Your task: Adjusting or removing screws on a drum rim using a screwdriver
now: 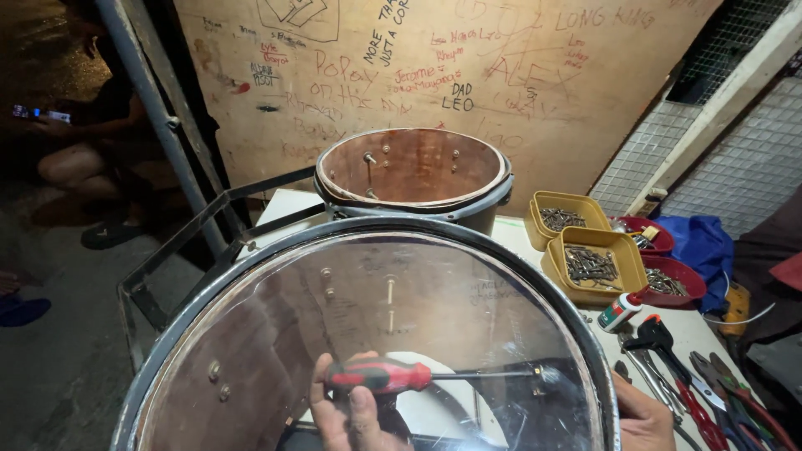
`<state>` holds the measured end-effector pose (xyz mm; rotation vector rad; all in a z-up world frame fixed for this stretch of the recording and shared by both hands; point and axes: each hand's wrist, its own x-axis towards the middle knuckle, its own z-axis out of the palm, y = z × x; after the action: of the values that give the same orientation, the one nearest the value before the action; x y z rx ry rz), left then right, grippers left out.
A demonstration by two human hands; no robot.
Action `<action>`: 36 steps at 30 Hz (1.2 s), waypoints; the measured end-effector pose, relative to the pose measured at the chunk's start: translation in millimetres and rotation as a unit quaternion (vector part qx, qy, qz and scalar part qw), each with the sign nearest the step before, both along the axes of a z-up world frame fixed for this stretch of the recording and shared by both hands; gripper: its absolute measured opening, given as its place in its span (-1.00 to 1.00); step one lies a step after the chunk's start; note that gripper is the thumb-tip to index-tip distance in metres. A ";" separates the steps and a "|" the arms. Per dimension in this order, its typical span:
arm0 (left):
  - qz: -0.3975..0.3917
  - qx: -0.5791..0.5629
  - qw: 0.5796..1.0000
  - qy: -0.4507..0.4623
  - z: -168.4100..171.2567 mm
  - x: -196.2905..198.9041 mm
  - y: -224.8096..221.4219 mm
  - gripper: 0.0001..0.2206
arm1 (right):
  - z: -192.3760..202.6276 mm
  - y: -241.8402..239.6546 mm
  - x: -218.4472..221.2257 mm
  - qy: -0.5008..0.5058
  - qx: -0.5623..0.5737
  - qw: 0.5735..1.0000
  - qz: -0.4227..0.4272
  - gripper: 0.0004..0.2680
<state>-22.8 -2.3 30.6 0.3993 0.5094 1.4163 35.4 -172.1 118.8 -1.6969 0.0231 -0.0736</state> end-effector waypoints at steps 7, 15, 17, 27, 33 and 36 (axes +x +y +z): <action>-0.003 0.047 0.998 -0.047 -8.8 3.2 1.8 -0.39 | 7.0 7.0 -6.4 0.005 0.001 1.000 -0.020 -0.48; 0.008 0.053 0.999 -0.010 -5.5 2.8 0.5 -0.39 | 1.9 -0.8 -1.4 0.000 -0.001 1.000 0.002 -0.49; 0.010 0.050 0.999 -0.002 -1.1 0.9 -0.2 -0.38 | 9.2 3.1 -5.1 -0.002 -0.016 1.000 -0.018 -0.50; -0.017 0.026 0.999 -0.028 -3.9 -6.9 2.2 -0.41 | 19.2 5.6 -5.4 0.041 0.012 0.999 0.014 -0.41; 0.011 0.055 0.998 -0.022 -18.0 1.6 8.4 -0.39 | 24.9 12.7 -10.0 0.031 0.002 1.000 0.000 -0.46; 0.022 0.095 0.995 -0.010 -30.2 3.9 14.9 -0.37 | 27.0 17.1 -13.9 0.018 -0.011 1.000 -0.007 -0.50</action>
<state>-18.9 12.5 0.3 0.5288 0.3686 1.5156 21.5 -154.9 145.8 -1.7210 0.0613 -0.0550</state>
